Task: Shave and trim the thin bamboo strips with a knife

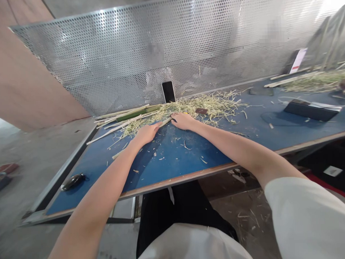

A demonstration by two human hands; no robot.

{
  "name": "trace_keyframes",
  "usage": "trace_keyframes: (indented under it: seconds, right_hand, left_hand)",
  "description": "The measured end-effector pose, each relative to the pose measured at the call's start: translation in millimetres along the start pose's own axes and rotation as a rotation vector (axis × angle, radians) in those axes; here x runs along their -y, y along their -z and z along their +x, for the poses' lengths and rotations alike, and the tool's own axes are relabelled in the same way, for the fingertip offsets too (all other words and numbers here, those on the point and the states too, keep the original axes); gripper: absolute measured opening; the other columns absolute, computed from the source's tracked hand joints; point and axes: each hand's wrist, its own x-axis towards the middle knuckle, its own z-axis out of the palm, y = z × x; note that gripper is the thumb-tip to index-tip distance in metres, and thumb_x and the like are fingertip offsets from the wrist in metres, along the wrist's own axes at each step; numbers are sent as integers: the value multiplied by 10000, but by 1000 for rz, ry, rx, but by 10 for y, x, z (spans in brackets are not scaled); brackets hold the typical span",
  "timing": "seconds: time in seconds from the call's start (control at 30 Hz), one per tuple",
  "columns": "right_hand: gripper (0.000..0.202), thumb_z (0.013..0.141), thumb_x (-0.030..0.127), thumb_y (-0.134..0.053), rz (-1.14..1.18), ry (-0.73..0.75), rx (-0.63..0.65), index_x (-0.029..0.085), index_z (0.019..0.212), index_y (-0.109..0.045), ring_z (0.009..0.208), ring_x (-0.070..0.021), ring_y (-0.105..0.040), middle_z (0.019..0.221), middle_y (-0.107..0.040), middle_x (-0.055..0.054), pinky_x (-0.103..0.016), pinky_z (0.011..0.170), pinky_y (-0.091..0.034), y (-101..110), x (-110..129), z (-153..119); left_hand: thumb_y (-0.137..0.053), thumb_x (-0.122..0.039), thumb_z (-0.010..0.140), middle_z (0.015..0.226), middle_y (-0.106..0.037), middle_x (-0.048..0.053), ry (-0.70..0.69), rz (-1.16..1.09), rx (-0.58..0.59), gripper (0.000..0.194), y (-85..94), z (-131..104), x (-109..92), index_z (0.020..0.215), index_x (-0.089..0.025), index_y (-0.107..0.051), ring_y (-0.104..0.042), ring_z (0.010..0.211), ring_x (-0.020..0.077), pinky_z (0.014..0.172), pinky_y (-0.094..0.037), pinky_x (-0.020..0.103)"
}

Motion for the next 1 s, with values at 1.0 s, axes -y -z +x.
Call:
trace_keyframes:
  seconds: [1.0]
  right_hand:
    - [607,1116,380,-491,87,260,21,200,1685,-605,1557,-340,-599,1727,-574,-124,-541,1291,-475,58,208,-72]
  left_hand:
    - [-399,-387,1196,1213,-843,172,25,32,19,453,22,-7,-29,1480,-231,-715,-798,1099,347,922,-563,405]
